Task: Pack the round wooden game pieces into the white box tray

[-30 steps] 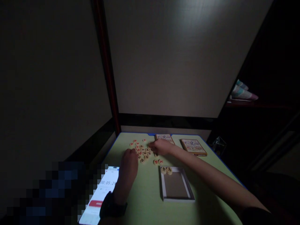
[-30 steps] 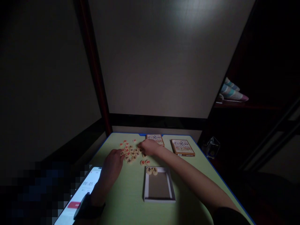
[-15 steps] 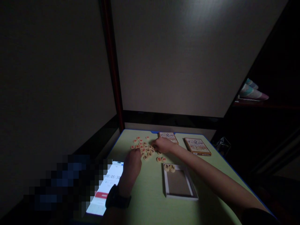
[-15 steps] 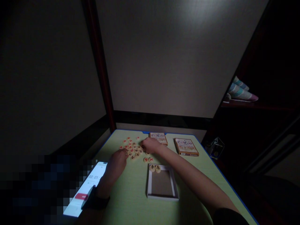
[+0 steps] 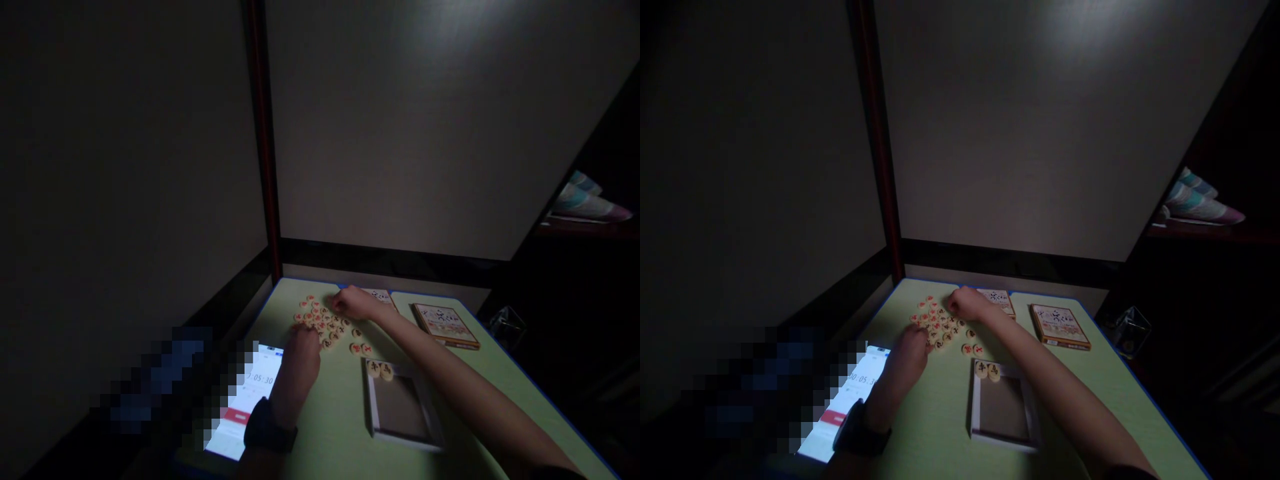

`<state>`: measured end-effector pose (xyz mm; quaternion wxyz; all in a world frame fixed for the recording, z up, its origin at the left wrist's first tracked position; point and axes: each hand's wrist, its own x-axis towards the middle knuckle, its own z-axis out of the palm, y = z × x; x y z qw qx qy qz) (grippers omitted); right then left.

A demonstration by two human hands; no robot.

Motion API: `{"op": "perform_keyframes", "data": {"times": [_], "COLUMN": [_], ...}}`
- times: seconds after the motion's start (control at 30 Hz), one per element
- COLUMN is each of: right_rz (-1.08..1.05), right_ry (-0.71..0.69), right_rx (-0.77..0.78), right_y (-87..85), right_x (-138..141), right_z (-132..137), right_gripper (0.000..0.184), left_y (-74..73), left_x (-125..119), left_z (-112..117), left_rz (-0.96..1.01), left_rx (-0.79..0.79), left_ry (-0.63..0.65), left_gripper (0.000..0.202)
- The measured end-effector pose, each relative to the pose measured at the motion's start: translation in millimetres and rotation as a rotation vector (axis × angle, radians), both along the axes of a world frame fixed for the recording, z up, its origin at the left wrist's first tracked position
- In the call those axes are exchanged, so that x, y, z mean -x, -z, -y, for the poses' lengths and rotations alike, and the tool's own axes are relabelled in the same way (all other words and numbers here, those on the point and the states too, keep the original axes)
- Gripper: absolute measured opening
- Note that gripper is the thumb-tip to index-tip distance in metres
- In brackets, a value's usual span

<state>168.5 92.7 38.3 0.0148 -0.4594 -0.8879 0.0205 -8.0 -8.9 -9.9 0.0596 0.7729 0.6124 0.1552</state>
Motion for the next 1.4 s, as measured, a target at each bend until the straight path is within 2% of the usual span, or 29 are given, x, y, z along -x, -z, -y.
{"op": "perform_keyframes", "data": {"times": [0.2, 0.37, 0.5, 0.63, 0.7, 0.8, 0.97, 1.23, 1.4], "right_rz": [-0.014, -0.019, -0.002, 0.018, 0.03, 0.05, 0.071, 0.069, -0.026], "right_ry": [0.005, -0.017, -0.03, -0.039, -0.039, -0.04, -0.033, -0.007, -0.039], "right_rx": [0.015, 0.052, 0.069, 0.058, 0.048, 0.03, 0.002, -0.037, -0.055], "right_y": [11.4, 14.8, 13.8, 15.1, 15.8, 16.3, 17.1, 19.0, 9.4], "right_x": [23, 28, 28, 29, 31, 34, 37, 34, 26], "right_z": [-19, -26, -25, -22, -21, -19, -15, 6, 15], "right_gripper": [0.025, 0.027, 0.026, 0.025, 0.025, 0.023, 0.031, 0.028, 0.022], "left_y": [3.3, 7.1, -5.7, -27.7, -32.6, -29.8, -17.7, -10.9, -10.4], "left_x": [-1, 5, 7, -9, -20, -34, -47, -51, -51], "left_z": [5, 4, 5, 19, 30, 46, 59, 58, 58], "left_rz": [0.03, 0.058, 0.033, 0.003, 0.011, 0.083, 0.089, 0.04, 0.041], "left_rx": [0.018, 0.025, 0.047, 0.037, -0.001, -0.03, 0.005, -0.007, -0.015], "left_ry": [-0.008, -0.007, -0.019, 0.186, 0.297, 0.472, 0.636, 0.645, 0.623], "left_gripper": [0.021, 0.015, 0.021, 0.021, 0.025, 0.02, 0.024, 0.027, 0.027]}}
